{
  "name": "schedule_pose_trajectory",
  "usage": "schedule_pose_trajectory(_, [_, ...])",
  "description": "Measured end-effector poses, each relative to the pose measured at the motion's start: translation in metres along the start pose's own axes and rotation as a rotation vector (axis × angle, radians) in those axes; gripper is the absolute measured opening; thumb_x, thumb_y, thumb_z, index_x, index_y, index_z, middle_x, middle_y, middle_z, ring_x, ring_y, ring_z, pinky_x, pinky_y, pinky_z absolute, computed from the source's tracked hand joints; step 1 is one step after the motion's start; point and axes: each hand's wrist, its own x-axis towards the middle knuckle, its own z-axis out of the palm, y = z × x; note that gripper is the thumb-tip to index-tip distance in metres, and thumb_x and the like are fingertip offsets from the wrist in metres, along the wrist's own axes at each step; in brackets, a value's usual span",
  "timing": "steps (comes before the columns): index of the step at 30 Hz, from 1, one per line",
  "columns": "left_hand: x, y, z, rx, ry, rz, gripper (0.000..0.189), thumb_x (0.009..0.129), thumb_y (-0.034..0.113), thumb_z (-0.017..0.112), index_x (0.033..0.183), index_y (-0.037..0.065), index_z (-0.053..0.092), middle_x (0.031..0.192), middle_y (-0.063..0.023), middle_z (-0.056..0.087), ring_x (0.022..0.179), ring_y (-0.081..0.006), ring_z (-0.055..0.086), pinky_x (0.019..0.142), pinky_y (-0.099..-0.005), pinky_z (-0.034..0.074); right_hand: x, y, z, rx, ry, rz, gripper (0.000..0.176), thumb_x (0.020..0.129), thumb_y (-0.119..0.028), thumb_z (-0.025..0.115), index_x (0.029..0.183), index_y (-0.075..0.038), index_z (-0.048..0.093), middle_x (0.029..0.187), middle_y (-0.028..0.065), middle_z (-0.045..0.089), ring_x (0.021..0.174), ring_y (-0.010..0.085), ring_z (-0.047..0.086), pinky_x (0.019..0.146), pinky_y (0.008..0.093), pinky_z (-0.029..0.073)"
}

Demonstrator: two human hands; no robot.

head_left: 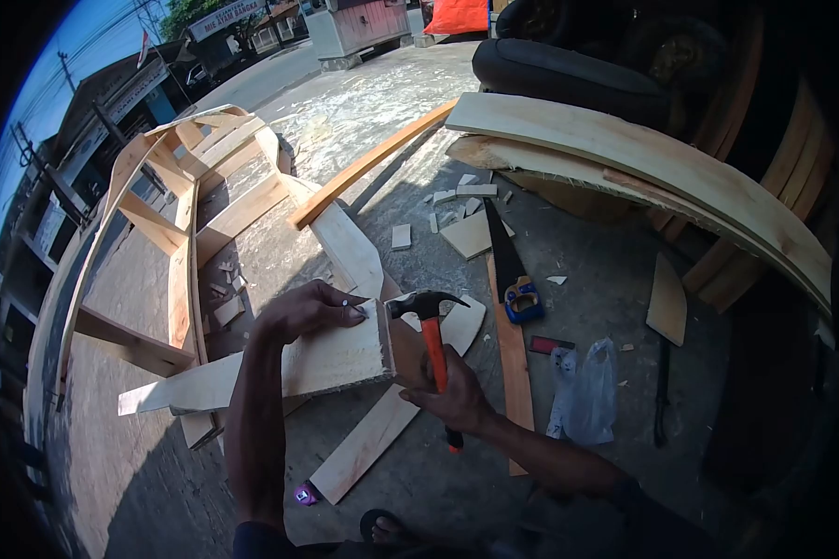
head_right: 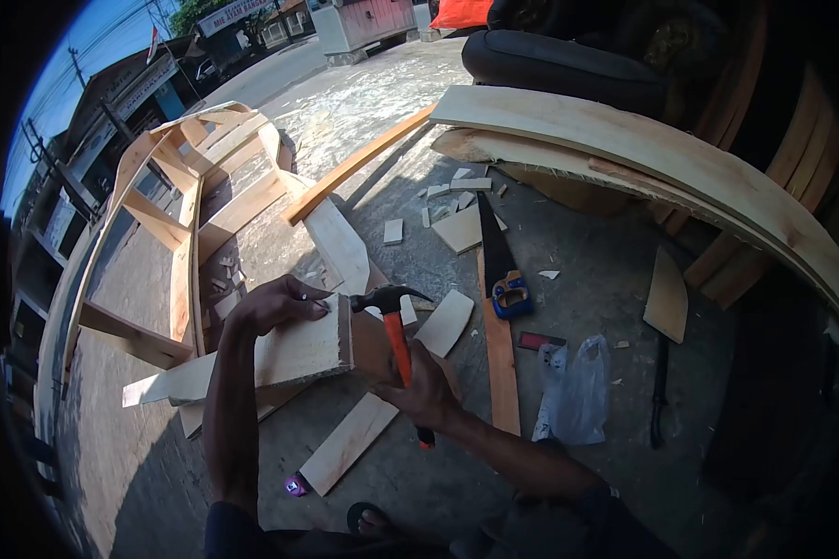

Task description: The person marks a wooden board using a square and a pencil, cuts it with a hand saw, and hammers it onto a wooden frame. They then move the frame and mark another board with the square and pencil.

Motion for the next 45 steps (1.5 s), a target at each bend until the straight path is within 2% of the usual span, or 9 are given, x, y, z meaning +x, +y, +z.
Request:
schedule_pose_trajectory(8, [-0.006, -0.006, -0.002, -0.067, 0.0, 0.033, 0.04, 0.084, 0.016, 0.075, 0.119, -0.004, 0.07, 0.1, -0.0062, 0.075, 0.091, -0.0077, 0.06, 0.087, -0.0245, 0.045, 0.0, 0.0, 0.01, -0.053, -0.006, 0.014, 0.052, 0.076, -0.019, 0.086, 0.108, -0.005, 0.046, 0.091, 0.0056, 0.048, 0.081, 0.018, 0.054, 0.073, 0.0355, 0.048])
schedule_pose_trajectory(18, [-0.006, -0.003, -0.005, -0.08, -0.041, 0.013, 0.043, 0.087, 0.02, 0.075, 0.123, -0.004, 0.068, 0.098, -0.0048, 0.075, 0.092, -0.0082, 0.06, 0.09, -0.0253, 0.045, 0.001, 0.007, 0.013, -0.11, 0.035, -0.029, 0.049, 0.077, -0.018, 0.086, 0.104, -0.006, 0.048, 0.089, 0.0049, 0.048, 0.079, 0.0171, 0.055, 0.071, 0.0345, 0.048])
schedule_pose_trajectory(20, [-0.004, -0.009, -0.007, -0.031, -0.055, 0.064, 0.037, 0.09, 0.031, 0.074, 0.117, 0.006, 0.074, 0.097, -0.0049, 0.076, 0.085, -0.0087, 0.062, 0.081, -0.028, 0.048, 0.0, 0.009, 0.014, -0.096, 0.021, -0.021, 0.049, 0.077, -0.017, 0.086, 0.104, -0.006, 0.047, 0.089, 0.0047, 0.048, 0.079, 0.0166, 0.055, 0.071, 0.0343, 0.048])
schedule_pose_trajectory(27, [-0.002, -0.026, -0.012, -0.016, -0.084, 0.098, 0.032, 0.091, 0.029, 0.074, 0.111, 0.004, 0.076, 0.092, -0.0026, 0.075, 0.083, -0.0079, 0.061, 0.078, -0.0287, 0.047, -0.001, 0.008, 0.015, -0.072, -0.044, 0.011, 0.052, 0.078, -0.021, 0.085, 0.108, -0.005, 0.046, 0.094, 0.0079, 0.049, 0.085, 0.0207, 0.056, 0.075, 0.0371, 0.048])
schedule_pose_trajectory(33, [-0.009, -0.018, -0.007, -0.046, -0.04, 0.079, 0.038, 0.09, 0.031, 0.075, 0.118, 0.006, 0.074, 0.095, -0.0033, 0.076, 0.086, -0.0082, 0.062, 0.082, -0.0282, 0.048, 0.0, 0.005, 0.019, -0.114, 0.01, 0.014, 0.048, 0.078, -0.018, 0.087, 0.102, -0.006, 0.047, 0.089, 0.0044, 0.049, 0.08, 0.0159, 0.055, 0.07, 0.0338, 0.049])
schedule_pose_trajectory(36, [-0.009, -0.017, -0.008, -0.09, -0.05, -0.007, 0.041, 0.088, 0.023, 0.075, 0.12, -0.002, 0.07, 0.103, -0.0065, 0.075, 0.093, -0.0092, 0.06, 0.092, -0.0263, 0.045, 0.0, 0.009, 0.021, -0.114, 0.02, 0.002, 0.047, 0.077, -0.018, 0.087, 0.1, -0.007, 0.047, 0.089, 0.0046, 0.049, 0.08, 0.0162, 0.055, 0.07, 0.0335, 0.048])
schedule_pose_trajectory(40, [-0.008, -0.023, -0.005, -0.081, -0.034, 0.013, 0.044, 0.088, 0.027, 0.075, 0.124, 0.001, 0.069, 0.104, -0.0061, 0.075, 0.093, -0.0099, 0.062, 0.091, -0.0276, 0.046, -0.001, 0.013, 0.019, -0.14, 0.021, -0.017, 0.047, 0.077, -0.018, 0.087, 0.098, -0.007, 0.047, 0.089, 0.0045, 0.05, 0.081, 0.0156, 0.055, 0.07, 0.0327, 0.048])
schedule_pose_trajectory(42, [-0.01, -0.021, -0.004, -0.072, -0.01, 0.027, 0.045, 0.089, 0.028, 0.075, 0.125, 0.003, 0.069, 0.104, -0.006, 0.075, 0.093, -0.0102, 0.062, 0.091, -0.0283, 0.046, 0.0, 0.011, 0.011, -0.044, -0.053, 0.033, 0.047, 0.082, -0.028, 0.083, 0.102, -0.005, 0.047, 0.088, 0.0052, 0.049, 0.078, 0.0172, 0.053, 0.071, 0.0362, 0.047])
schedule_pose_trajectory(45, [-0.014, -0.019, -0.005, 0.033, 0.027, 0.023, 0.047, 0.091, 0.044, 0.071, 0.12, 0.008, 0.073, 0.103, -0.0049, 0.076, 0.094, -0.0121, 0.065, 0.089, -0.031, 0.047, 0.007, -0.016, -0.016, -0.132, -0.04, 0.029, 0.04, 0.089, -0.029, 0.077, 0.101, -0.005, 0.047, 0.083, 0.0041, 0.05, 0.072, 0.0165, 0.055, 0.066, 0.0354, 0.049])
